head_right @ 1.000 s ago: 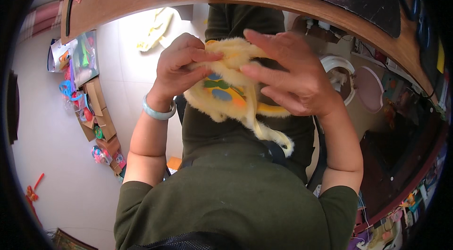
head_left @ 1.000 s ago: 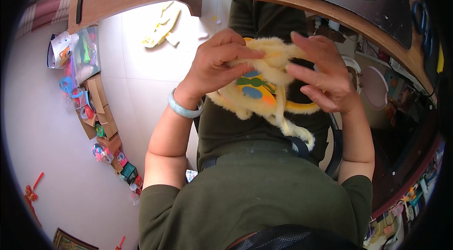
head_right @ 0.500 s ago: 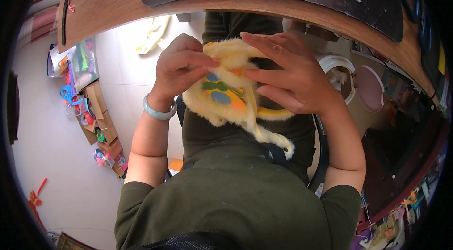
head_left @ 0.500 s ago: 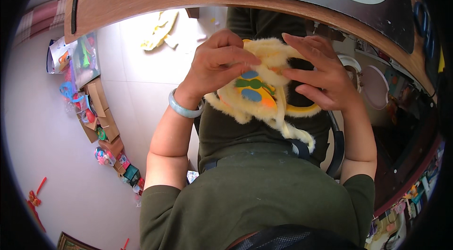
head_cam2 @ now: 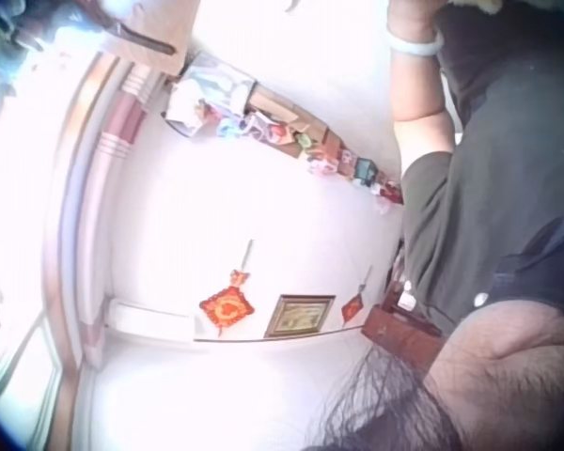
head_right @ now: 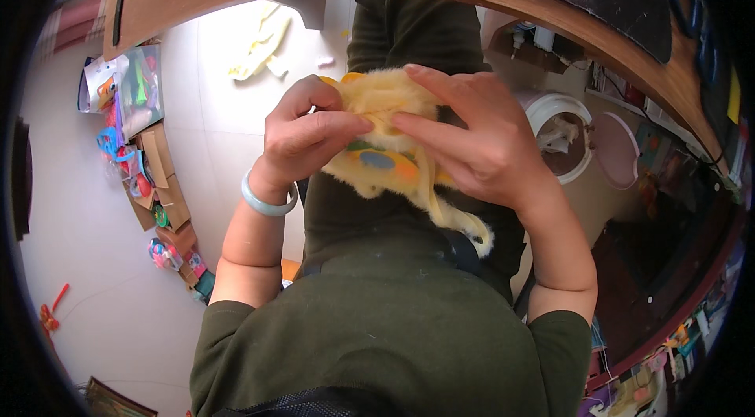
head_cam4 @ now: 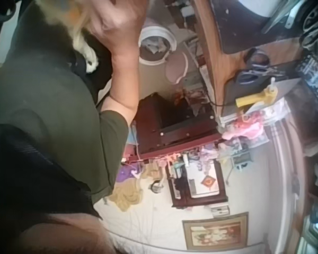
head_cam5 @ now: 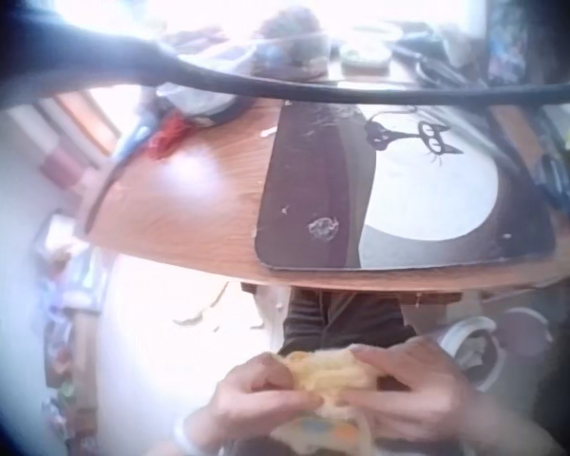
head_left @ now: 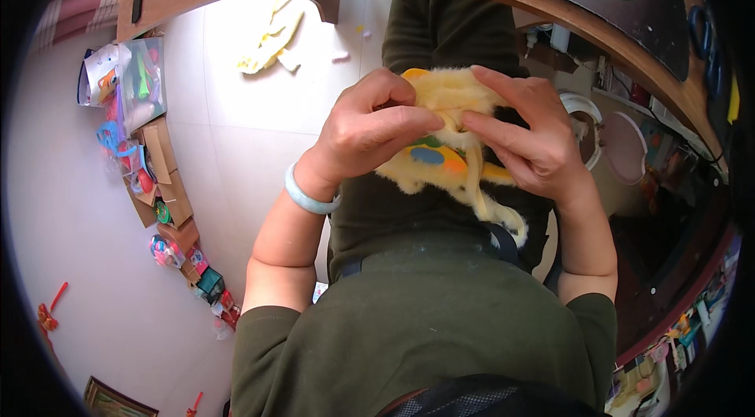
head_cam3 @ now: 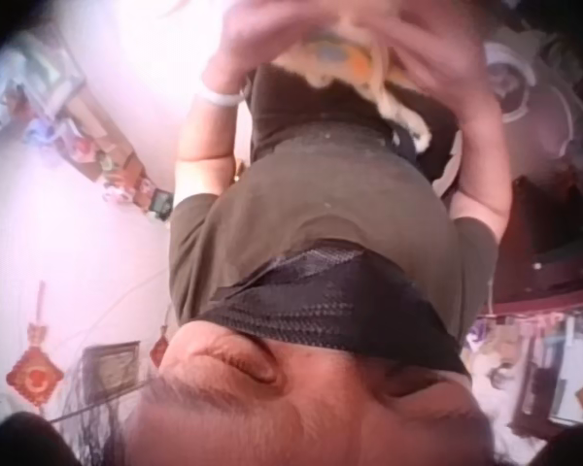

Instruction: The person is seated and crafting a yellow fuzzy headband with a butterfly design. They use a hot glue gun to attach a fuzzy trim to the headband, then use scissors to trim the excess material. The person repeatedly adjusts the trim and applies glue to secure it.

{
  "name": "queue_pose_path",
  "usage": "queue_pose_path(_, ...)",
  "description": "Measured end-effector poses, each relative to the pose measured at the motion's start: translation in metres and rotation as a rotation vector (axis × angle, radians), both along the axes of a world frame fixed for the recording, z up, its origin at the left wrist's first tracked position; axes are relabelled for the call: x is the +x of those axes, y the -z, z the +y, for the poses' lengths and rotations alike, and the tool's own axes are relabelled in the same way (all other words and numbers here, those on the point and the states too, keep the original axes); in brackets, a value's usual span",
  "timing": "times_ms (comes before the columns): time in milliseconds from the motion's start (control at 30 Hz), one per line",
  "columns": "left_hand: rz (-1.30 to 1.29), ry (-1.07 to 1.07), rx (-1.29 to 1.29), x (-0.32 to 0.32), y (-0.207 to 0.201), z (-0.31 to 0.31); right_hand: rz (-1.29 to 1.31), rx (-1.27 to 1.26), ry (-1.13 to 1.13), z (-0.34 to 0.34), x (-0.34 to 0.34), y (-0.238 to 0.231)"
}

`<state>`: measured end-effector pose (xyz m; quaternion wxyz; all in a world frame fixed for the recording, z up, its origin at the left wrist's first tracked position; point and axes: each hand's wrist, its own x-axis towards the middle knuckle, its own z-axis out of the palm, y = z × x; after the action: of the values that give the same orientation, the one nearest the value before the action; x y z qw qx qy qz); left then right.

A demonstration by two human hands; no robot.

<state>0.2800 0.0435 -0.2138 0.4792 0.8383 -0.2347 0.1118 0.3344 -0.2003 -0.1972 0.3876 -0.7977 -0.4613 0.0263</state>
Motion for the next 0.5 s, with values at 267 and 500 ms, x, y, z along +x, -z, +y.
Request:
queue_pose_path(267,-0.103,-0.038,0.025,-0.011,-0.002,-0.004,-0.046,0.147,0.253,-0.05,-0.009,-0.066)
queue_pose_path(500,-0.081,-0.102,0.048,-0.02,-0.009,-0.009,-0.531,0.175,0.943,-0.154,0.059,-0.097)
